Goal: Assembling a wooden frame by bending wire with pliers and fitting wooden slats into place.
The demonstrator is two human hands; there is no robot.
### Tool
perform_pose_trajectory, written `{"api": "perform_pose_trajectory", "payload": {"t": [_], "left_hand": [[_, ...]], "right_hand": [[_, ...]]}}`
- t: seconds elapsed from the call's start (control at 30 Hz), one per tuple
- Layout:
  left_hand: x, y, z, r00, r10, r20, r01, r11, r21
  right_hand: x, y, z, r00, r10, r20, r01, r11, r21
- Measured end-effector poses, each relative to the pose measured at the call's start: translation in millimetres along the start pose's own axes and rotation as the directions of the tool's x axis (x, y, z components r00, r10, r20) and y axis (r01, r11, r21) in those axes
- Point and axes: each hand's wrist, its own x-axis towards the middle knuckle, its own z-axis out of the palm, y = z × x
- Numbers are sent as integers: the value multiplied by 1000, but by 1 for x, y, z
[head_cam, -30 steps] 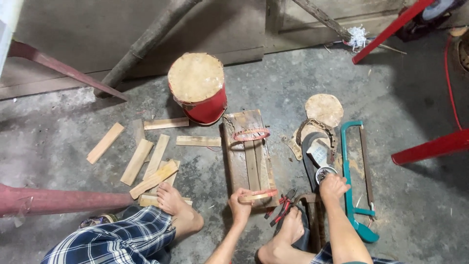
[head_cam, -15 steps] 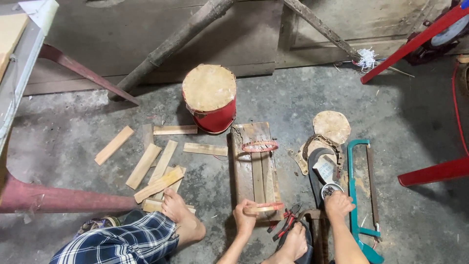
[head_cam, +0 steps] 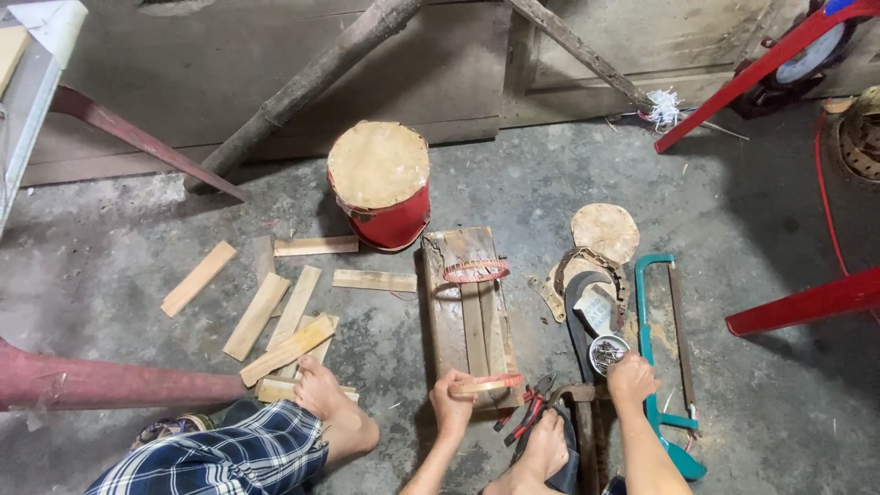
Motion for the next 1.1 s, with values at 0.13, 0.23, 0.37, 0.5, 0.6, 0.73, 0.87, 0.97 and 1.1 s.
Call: {"api": "perform_pose_trajectory", "payload": {"t": [0.13, 0.23, 0.37, 0.5, 0.6, 0.73, 0.87, 0.97, 1.1], "left_hand": [[-2, 3, -1, 1000, 0, -6, 0, 999, -36], [-1, 1, -1, 1000, 25, -3, -25, 1000, -9], [-3, 6, -2, 1000, -26, 16, 27, 999, -38], [-2, 8, -2, 999, -32, 28, 34, 998, -49], [2, -4, 0, 1000, 29, 12, -29, 999, 16], [-1, 5, -2, 1000, -8, 22, 8, 1000, -22], [-2, 6, -4, 999, -34, 27, 34, 999, -14], [-1, 7, -3, 998, -40, 46, 41, 999, -23], [-2, 4, -3, 1000, 20, 24, -20, 1000, -20]], "right_hand": [[4, 4, -4, 988, 99, 120, -130, 947, 293], [3, 3, -7, 990, 110, 90, -136, 912, 386], [9, 6, 9, 987, 79, 137, -124, 925, 360], [12, 6, 11, 980, 82, 181, -151, 899, 410], [25, 13, 49, 993, 46, 107, -84, 919, 385], [29, 8, 49, 987, 93, 131, -134, 925, 354], [23, -2, 23, 964, 178, 199, -243, 893, 378], [13, -9, -2, 933, 231, 276, -353, 741, 571], [-4, -21, -34, 808, 348, 474, -572, 274, 773]]}}
